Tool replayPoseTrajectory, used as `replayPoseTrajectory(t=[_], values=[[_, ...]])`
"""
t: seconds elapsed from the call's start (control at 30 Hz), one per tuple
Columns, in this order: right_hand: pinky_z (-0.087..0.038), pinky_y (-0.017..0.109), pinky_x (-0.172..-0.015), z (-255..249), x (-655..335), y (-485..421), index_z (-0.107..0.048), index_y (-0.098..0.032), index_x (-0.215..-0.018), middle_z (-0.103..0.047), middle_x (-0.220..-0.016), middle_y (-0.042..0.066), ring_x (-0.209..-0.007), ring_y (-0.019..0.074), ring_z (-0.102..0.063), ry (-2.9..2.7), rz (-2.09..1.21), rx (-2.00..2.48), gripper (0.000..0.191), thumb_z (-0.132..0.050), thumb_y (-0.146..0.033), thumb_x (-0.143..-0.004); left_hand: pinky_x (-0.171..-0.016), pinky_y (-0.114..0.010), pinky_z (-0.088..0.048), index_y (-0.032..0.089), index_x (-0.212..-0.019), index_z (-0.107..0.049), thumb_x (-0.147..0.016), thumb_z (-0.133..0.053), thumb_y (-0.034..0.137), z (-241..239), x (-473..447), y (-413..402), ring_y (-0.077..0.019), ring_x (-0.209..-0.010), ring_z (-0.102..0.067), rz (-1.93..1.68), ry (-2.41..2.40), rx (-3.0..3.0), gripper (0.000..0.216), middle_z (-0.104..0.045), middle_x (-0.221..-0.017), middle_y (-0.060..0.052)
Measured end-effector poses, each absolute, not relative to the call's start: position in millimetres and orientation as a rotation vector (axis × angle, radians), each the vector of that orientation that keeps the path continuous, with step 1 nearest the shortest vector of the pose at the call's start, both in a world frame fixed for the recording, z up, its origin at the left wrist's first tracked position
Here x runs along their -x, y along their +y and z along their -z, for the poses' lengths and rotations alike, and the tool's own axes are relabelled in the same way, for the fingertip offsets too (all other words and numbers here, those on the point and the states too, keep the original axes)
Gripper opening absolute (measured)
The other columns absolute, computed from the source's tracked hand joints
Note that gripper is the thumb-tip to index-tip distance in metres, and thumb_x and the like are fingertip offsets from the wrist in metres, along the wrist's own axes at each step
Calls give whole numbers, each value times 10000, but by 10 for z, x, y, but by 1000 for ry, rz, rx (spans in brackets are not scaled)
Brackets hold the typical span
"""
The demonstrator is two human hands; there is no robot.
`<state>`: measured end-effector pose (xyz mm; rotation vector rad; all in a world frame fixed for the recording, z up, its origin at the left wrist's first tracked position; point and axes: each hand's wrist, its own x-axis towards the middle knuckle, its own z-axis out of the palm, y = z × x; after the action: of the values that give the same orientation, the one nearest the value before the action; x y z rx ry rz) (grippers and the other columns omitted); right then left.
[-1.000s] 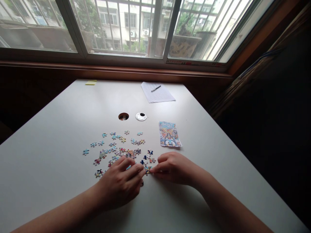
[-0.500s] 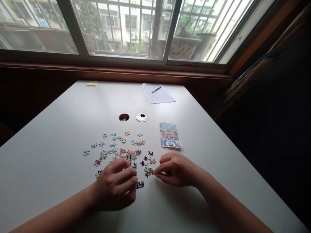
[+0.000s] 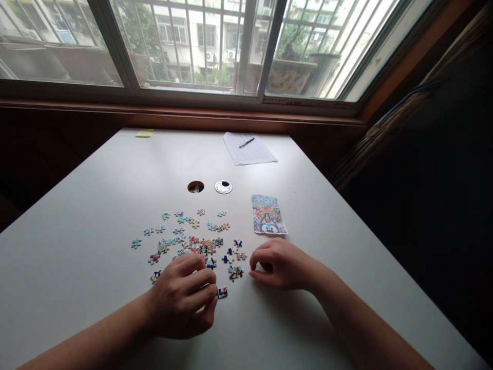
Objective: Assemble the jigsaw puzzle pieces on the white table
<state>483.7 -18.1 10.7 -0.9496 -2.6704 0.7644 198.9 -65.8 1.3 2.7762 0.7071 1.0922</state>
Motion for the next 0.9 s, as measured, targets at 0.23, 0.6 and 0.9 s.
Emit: replayPoseTrajectory(t=[0.23, 0.6, 0.9], values=[[-324, 227, -579, -105, -4821, -173, -639, -203, -767, -623, -659, -33, -592, 88, -511, -2709, -792, 969, 87, -647, -215, -853, -644, -362, -439, 186, -823, -639, -756, -627, 79, -2, -1981, -657, -194, -696, -481, -1081, 713, -2788, 127, -634, -731, -39], [-305, 226, -576, -81, -4815, -170, -552, -191, -696, -602, -667, -41, -600, 81, -483, -2715, -811, 971, 155, -661, -173, -804, -650, -370, -447, 179, -826, -640, -738, -647, 81, 4, -1979, -668, -195, -707, -484, -1094, 691, -2789, 132, -642, -738, -39], [-298, 223, -577, -95, -4806, -171, -549, -193, -707, -609, -677, -49, -603, 75, -482, -2701, -824, 965, 158, -672, -187, -806, -608, -363, -432, 180, -838, -645, -726, -634, 76, -13, -1957, -674, -200, -670, -489, -1099, 642, -2793, 153, -623, -688, -42]])
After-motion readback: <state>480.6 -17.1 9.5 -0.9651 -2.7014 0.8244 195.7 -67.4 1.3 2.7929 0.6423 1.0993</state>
